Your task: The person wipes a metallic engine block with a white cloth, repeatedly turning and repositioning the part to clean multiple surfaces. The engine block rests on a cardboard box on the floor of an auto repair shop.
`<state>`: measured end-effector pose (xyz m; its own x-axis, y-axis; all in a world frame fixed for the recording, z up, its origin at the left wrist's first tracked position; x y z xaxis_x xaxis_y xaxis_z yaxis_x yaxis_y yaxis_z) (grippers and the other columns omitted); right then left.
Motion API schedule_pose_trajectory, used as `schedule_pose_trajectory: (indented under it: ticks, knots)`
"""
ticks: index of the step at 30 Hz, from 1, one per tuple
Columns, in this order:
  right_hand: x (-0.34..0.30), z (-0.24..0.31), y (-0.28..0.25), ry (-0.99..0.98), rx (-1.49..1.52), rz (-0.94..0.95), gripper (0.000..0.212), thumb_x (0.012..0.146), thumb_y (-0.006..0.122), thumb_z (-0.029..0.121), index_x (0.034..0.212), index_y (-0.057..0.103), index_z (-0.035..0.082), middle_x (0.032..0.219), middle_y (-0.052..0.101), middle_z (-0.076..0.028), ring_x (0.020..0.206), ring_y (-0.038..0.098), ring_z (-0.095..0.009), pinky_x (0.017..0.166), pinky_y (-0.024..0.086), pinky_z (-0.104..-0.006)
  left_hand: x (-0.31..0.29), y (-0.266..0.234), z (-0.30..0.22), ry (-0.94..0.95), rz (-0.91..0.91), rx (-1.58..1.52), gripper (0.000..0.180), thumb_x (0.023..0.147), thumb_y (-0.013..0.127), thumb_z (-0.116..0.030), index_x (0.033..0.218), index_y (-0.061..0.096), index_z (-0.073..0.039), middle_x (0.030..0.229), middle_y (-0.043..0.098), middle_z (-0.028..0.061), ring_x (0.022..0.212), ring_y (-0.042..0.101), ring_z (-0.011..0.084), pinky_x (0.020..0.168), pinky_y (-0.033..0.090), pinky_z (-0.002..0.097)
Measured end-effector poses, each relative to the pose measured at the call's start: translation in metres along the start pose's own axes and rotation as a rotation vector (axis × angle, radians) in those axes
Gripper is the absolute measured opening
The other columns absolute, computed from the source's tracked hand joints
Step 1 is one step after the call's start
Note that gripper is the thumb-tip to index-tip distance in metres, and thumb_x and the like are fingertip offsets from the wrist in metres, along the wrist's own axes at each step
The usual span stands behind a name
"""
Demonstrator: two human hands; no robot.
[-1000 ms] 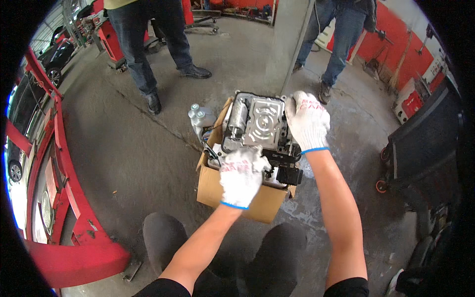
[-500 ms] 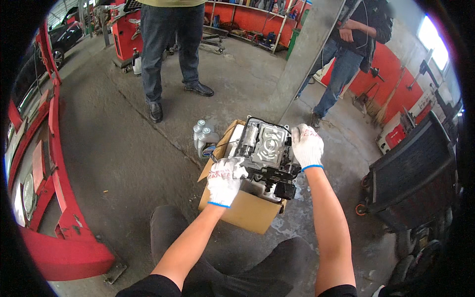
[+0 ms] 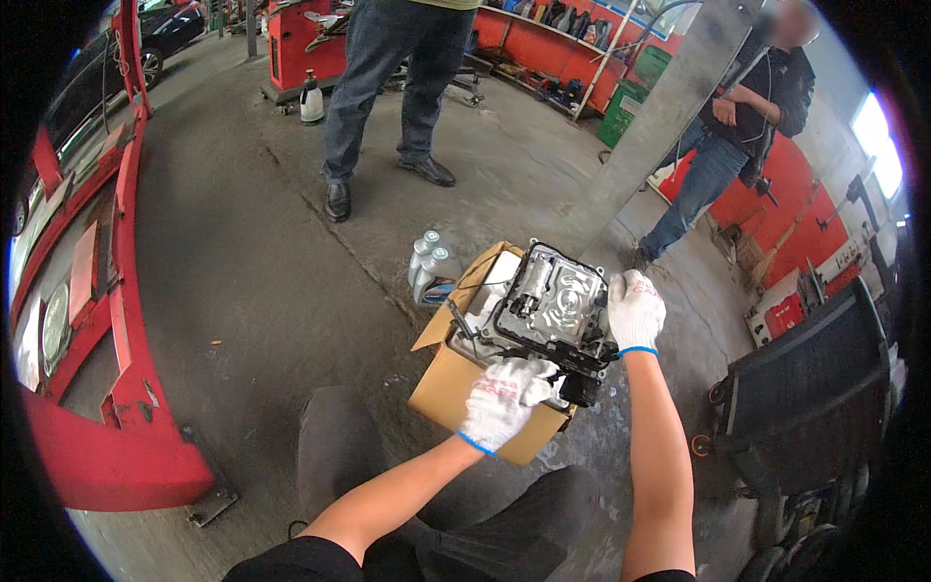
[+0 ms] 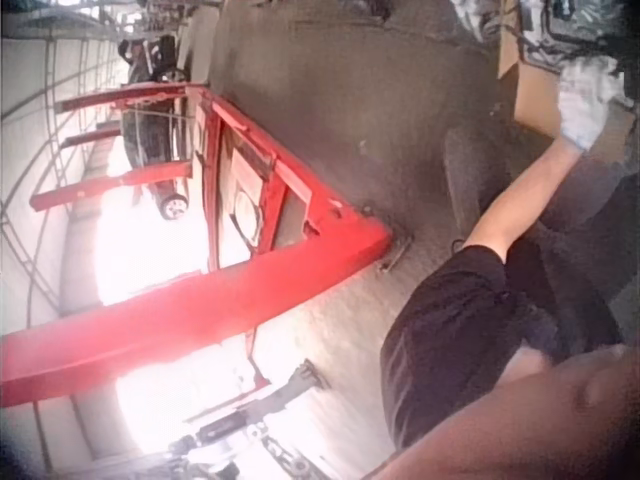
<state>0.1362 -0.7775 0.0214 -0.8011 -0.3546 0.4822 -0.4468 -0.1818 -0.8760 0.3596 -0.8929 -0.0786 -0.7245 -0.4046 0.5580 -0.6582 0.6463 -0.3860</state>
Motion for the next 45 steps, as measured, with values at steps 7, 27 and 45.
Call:
schedule_pose_trajectory:
  ticks: [7, 27, 45]
  knots:
    - [-0.001, 0.013, -0.006, -0.013, 0.028, -0.041, 0.033, 0.097, 0.059, 0.039, 0.097, 0.07, 0.008, 0.098, 0.072, -0.018, 0.091, 0.07, -0.037, 0.082, 0.055, -0.0478, 0.006, -0.013, 0.153, -0.43, -0.252, 0.368, 0.034, 0.098, 0.052, -0.032, 0.121, 0.068, -0.012, 0.104, 0.072, 0.0178, 0.097, 0.069, 0.0407, 0.086, 0.054, 0.0493]
    - [0.003, 0.014, 0.009, -0.08, -0.03, -0.107, 0.038, 0.099, 0.058, 0.04, 0.108, 0.071, 0.006, 0.104, 0.072, -0.019, 0.098, 0.069, -0.037, 0.086, 0.054, -0.0467, 0.004, 0.006, 0.107, -0.348, 0.143, -0.107, 0.027, 0.093, 0.061, -0.023, 0.116, 0.067, -0.011, 0.104, 0.073, 0.0166, 0.1, 0.071, 0.0349, 0.086, 0.056, 0.046]
    - [-0.004, -0.006, 0.008, 0.023, 0.047, -0.034, 0.043, 0.103, 0.053, 0.038, 0.118, 0.069, 0.001, 0.118, 0.07, -0.022, 0.106, 0.068, -0.04, 0.092, 0.053, -0.0467, 0.029, -0.004, 0.086, -0.228, -0.289, 0.047, 0.03, 0.102, 0.051, -0.031, 0.115, 0.07, -0.012, 0.098, 0.073, 0.017, 0.088, 0.07, 0.0372, 0.079, 0.056, 0.0467]
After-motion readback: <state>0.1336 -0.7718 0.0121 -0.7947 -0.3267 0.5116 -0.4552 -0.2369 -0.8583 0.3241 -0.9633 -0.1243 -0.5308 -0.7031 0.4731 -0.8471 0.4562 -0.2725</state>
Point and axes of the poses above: each hand's wrist, its own x-axis towards the middle knuckle, its own y-axis out of the palm, z = x × y, the point moved 8 cm from there along x, towards the middle knuckle
